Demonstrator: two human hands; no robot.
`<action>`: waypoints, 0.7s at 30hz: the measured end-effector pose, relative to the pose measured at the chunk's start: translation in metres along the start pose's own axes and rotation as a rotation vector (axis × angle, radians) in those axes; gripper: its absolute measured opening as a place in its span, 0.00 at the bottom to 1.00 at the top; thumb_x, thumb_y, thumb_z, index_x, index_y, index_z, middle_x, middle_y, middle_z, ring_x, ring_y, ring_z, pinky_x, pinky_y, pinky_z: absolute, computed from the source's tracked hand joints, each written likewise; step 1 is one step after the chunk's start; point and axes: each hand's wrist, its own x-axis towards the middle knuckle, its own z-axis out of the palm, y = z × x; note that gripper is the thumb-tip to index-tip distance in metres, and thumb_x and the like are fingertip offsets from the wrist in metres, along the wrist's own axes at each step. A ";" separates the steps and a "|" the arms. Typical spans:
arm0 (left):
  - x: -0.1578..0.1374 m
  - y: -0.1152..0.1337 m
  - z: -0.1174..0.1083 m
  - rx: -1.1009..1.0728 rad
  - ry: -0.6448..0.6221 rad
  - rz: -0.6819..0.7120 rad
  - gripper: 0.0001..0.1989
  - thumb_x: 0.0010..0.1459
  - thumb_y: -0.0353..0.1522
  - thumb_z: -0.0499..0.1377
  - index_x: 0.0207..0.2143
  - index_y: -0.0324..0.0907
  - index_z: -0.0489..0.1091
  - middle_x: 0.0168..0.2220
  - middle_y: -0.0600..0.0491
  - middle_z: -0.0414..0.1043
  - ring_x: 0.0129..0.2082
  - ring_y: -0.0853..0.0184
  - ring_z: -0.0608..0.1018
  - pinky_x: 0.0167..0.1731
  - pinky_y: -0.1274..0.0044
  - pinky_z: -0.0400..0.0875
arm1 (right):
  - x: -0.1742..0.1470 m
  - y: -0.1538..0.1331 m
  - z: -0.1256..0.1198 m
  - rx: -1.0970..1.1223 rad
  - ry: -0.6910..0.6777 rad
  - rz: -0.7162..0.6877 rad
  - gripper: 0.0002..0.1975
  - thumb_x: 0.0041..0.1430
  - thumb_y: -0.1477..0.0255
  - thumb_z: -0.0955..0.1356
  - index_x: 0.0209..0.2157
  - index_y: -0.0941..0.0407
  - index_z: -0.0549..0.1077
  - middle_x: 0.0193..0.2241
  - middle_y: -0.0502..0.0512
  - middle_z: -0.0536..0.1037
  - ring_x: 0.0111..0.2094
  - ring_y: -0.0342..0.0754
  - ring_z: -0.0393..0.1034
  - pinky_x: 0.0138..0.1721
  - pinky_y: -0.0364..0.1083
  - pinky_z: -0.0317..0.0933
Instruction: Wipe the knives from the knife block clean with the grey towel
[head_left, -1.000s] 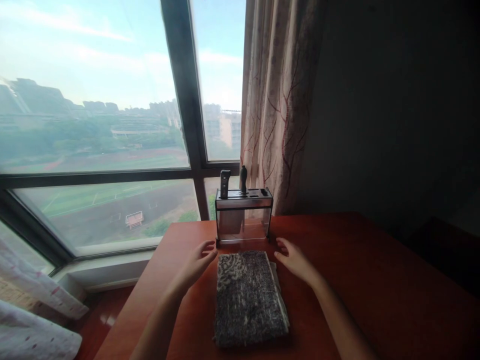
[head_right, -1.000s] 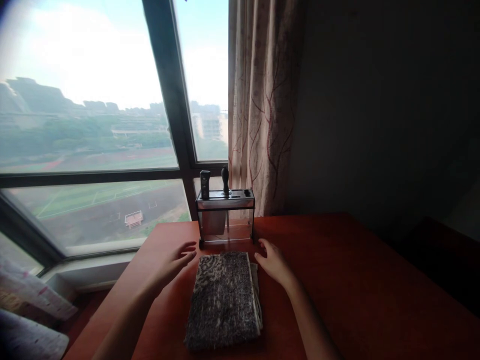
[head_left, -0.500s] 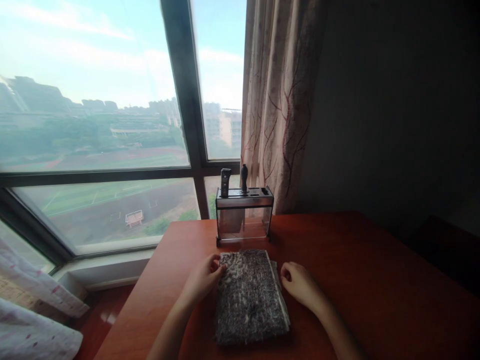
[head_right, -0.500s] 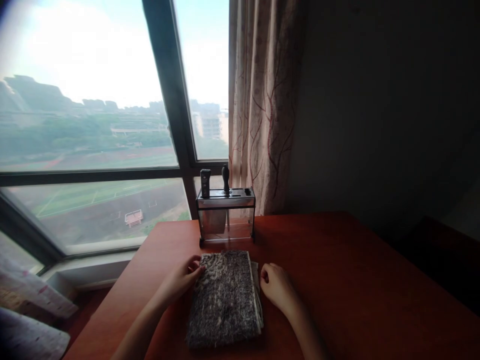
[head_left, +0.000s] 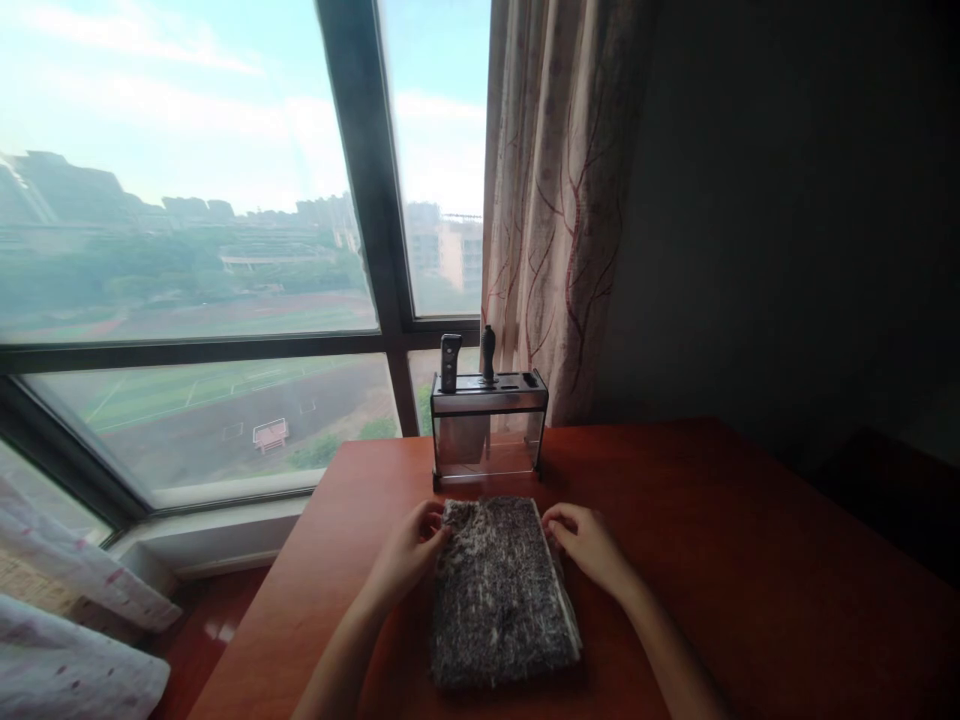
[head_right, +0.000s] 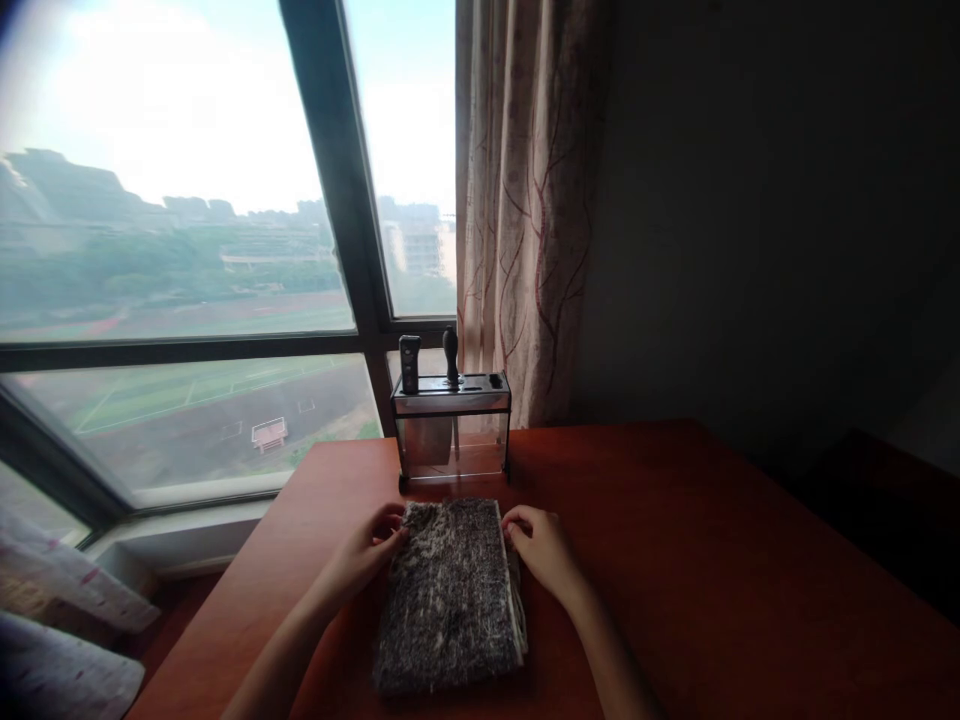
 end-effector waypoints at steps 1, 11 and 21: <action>0.000 0.002 0.000 -0.013 -0.009 -0.003 0.13 0.53 0.40 0.57 0.37 0.42 0.68 0.32 0.51 0.74 0.33 0.62 0.76 0.33 0.74 0.69 | 0.001 0.000 -0.001 -0.007 0.015 -0.002 0.12 0.52 0.72 0.62 0.33 0.56 0.77 0.29 0.55 0.80 0.32 0.50 0.76 0.31 0.45 0.67; -0.002 0.014 0.001 -0.128 -0.018 -0.041 0.12 0.49 0.37 0.61 0.35 0.42 0.66 0.33 0.50 0.75 0.35 0.61 0.77 0.34 0.72 0.69 | 0.006 0.013 -0.010 -0.044 0.127 0.025 0.11 0.52 0.70 0.64 0.33 0.56 0.77 0.28 0.57 0.81 0.32 0.54 0.76 0.38 0.50 0.66; -0.011 0.032 0.007 -0.581 -0.143 -0.093 0.16 0.49 0.30 0.64 0.42 0.41 0.72 0.43 0.48 0.75 0.42 0.59 0.75 0.43 0.73 0.66 | 0.009 0.006 0.017 0.198 0.040 -0.037 0.24 0.52 0.67 0.69 0.51 0.55 0.69 0.50 0.61 0.75 0.52 0.55 0.69 0.52 0.54 0.62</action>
